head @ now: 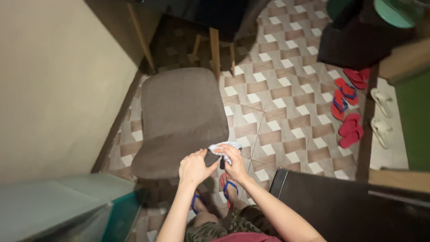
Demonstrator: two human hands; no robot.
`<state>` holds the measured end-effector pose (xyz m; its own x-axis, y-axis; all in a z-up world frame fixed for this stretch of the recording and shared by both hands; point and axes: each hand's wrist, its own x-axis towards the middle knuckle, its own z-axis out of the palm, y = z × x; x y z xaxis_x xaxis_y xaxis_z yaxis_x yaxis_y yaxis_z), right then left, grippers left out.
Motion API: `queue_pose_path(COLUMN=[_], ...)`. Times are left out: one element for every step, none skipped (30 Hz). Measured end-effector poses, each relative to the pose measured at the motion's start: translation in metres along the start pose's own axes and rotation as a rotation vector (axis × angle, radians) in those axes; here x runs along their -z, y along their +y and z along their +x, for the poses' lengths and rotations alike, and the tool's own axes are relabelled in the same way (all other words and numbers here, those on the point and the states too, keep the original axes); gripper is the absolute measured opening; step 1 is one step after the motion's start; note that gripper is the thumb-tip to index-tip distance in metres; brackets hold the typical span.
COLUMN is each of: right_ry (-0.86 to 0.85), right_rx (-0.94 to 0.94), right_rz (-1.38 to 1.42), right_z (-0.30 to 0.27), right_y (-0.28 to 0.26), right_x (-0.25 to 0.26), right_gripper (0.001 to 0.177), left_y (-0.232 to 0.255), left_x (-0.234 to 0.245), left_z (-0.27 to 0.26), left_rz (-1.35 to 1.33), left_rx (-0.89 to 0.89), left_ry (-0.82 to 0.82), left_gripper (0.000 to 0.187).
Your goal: The person wipes the backrest and seat of two brown upholstered chairs using a light-colored cloth. They move from one chair to the next, cleaning the back and then the seat surfaces.
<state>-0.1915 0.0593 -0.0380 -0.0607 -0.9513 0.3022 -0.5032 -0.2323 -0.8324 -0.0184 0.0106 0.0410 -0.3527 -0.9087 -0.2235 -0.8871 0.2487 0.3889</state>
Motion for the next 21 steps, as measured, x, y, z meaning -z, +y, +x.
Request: queue_pose_path(right_ry=[-0.014, -0.029, -0.036, -0.044, -0.051, -0.056, -0.060, -0.063, -0.069, -0.075, -0.079, -0.086, -0.093, -0.101, -0.117, -0.133, -0.146, -0.153, -0.163, -0.172, -0.155], right_rx=[-0.002, -0.005, -0.011, -0.017, -0.025, -0.026, -0.030, -0.033, -0.040, -0.046, -0.054, -0.057, -0.064, -0.071, -0.060, -0.049, -0.035, -0.035, -0.039, -0.043, -0.051], right_rz=[0.005, 0.009, 0.024, 0.039, 0.053, 0.067, 0.080, 0.092, 0.097, 0.102, 0.107, 0.088, 0.069, 0.050, 0.061, 0.072, 0.081, 0.102, 0.123, 0.145, 0.166], right_z=[0.003, 0.006, 0.008, 0.010, 0.012, 0.014, 0.016, 0.018, 0.022, 0.027, 0.030, 0.035, 0.038, 0.039, 0.039, 0.037, 0.037, 0.033, 0.025, 0.018, 0.013], right_y=[0.008, 0.016, 0.023, 0.030, 0.036, 0.042, 0.049, 0.055, 0.060, 0.066, 0.070, 0.074, 0.075, 0.075, 0.073, 0.069, 0.064, 0.058, 0.050, 0.044, 0.040], right_x=[0.002, 0.004, 0.005, 0.006, 0.005, 0.004, 0.004, 0.003, 0.002, 0.002, 0.002, 0.002, 0.003, 0.004, 0.004, 0.004, 0.006, 0.007, 0.009, 0.010, 0.012], right_gripper=[0.053, 0.052, 0.052, 0.052, 0.052, 0.053, 0.053, 0.053, 0.053, 0.052, 0.052, 0.050, 0.049, 0.048, 0.049, 0.049, 0.050, 0.051, 0.053, 0.054, 0.055], left_y=[0.001, 0.001, 0.001, 0.002, 0.003, 0.003, 0.003, 0.004, 0.005, 0.006, 0.007, 0.008, 0.009, 0.009, 0.008, 0.008, 0.009, 0.009, 0.009, 0.009, 0.009], left_x=[-0.002, -0.003, -0.004, -0.004, -0.004, -0.004, -0.004, -0.003, -0.002, -0.001, 0.001, 0.002, 0.002, 0.003, 0.003, 0.003, 0.003, 0.003, 0.002, 0.001, 0.001], left_z=[-0.001, -0.001, 0.000, 0.000, 0.000, 0.000, 0.000, -0.001, 0.001, 0.002, 0.002, 0.002, 0.002, 0.002, 0.002, 0.001, 0.002, 0.003, 0.002, 0.001, 0.000], left_rz=[0.008, 0.015, 0.024, 0.020, 0.015, 0.010, 0.013, 0.016, 0.021, 0.012, 0.003, -0.007, -0.005, -0.003, 0.001, -0.002, -0.005, -0.009, -0.016, -0.024, -0.028], left_rx=[0.017, 0.033, 0.049, 0.058, 0.066, 0.073, 0.073, 0.074, 0.071, 0.087, 0.102, 0.116, 0.108, 0.099, 0.088, 0.091, 0.089, 0.088, 0.085, 0.082, 0.080], left_ry=[0.001, 0.001, 0.004, 0.009, 0.013, 0.018, 0.023, 0.029, 0.035, 0.028, 0.019, 0.010, 0.016, 0.022, 0.028, 0.038, 0.051, 0.064, 0.082, 0.100, 0.118], left_gripper=[0.073, 0.073, 0.073, 0.073, 0.072, 0.071, 0.072, 0.072, 0.073, 0.072, 0.071, 0.071, 0.071, 0.071, 0.071, 0.070, 0.069, 0.068, 0.067, 0.067, 0.066])
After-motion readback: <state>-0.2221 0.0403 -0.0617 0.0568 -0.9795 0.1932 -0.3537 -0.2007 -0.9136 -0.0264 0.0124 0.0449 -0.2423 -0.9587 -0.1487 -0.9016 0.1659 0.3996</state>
